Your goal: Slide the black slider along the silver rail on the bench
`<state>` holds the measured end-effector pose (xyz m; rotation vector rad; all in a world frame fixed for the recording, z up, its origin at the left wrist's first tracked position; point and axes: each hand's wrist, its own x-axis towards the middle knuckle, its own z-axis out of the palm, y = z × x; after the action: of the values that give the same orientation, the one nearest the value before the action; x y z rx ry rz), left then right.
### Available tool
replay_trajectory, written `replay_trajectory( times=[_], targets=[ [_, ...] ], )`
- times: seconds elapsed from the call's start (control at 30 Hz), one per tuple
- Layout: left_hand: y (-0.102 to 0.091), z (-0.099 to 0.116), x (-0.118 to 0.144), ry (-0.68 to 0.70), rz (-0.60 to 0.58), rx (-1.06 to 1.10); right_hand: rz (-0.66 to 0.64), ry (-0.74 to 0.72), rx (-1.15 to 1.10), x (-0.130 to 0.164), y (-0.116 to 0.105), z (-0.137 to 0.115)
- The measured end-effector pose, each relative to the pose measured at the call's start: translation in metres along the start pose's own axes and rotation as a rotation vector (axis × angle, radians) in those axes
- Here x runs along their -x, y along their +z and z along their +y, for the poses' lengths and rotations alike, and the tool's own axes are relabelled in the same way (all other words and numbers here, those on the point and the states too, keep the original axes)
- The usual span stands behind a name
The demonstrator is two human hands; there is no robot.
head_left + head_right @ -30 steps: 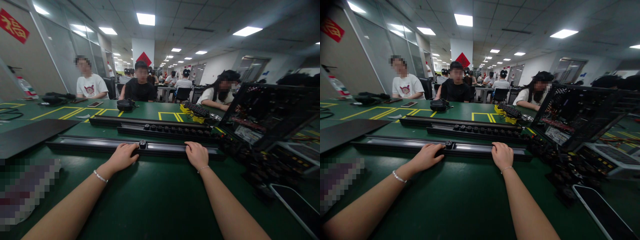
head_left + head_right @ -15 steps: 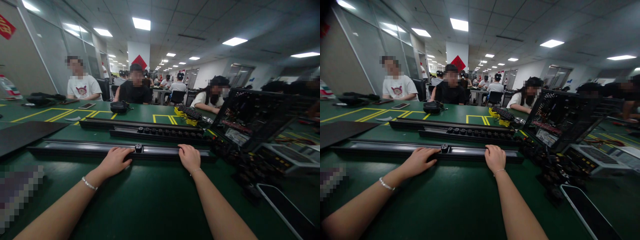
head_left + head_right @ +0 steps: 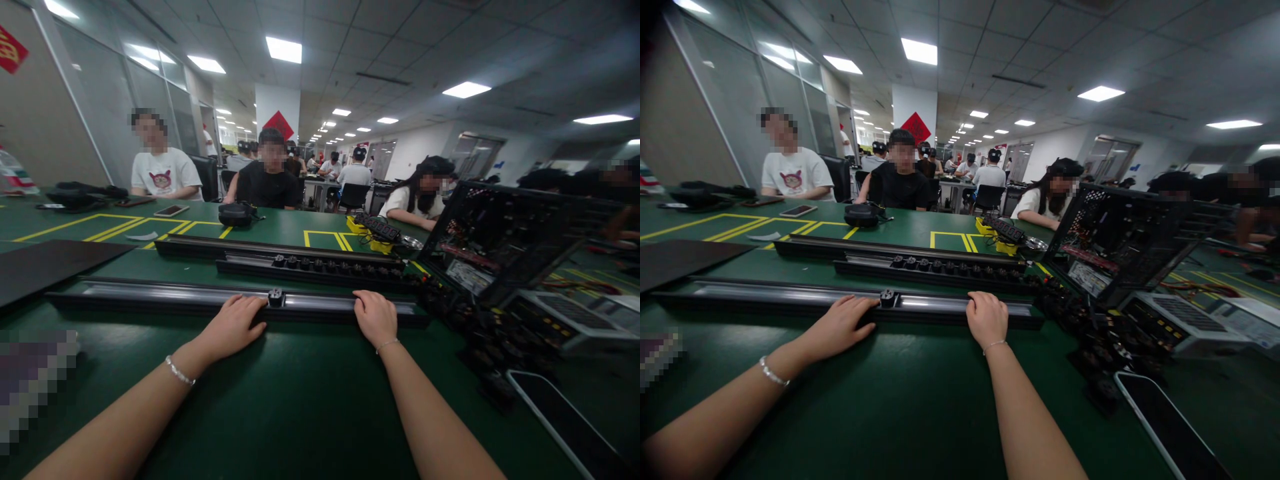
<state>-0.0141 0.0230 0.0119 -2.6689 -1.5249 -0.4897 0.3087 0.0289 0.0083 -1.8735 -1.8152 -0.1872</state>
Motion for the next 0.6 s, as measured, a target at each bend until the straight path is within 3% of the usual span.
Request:
replay_trajectory(
  times=[0.1,0.2,0.43,0.6],
  targets=[
    [0.001,-0.002,0.0,0.0,-0.003,0.009,0.025,-0.018,0.005,0.001,0.002,-0.004],
    [0.002,-0.004,-0.001,0.0,-0.006,0.012,0.013,-0.128,-0.028,0.005,0.001,-0.016],
    [0.003,0.0,-0.003,-0.004,-0.018,-0.02,-0.177,-0.438,-0.115,0.027,-0.001,-0.071],
    [0.002,0.007,-0.005,-0.027,-0.023,-0.061,-0.223,-0.428,-0.058,0.035,0.003,-0.094]
  ],
)
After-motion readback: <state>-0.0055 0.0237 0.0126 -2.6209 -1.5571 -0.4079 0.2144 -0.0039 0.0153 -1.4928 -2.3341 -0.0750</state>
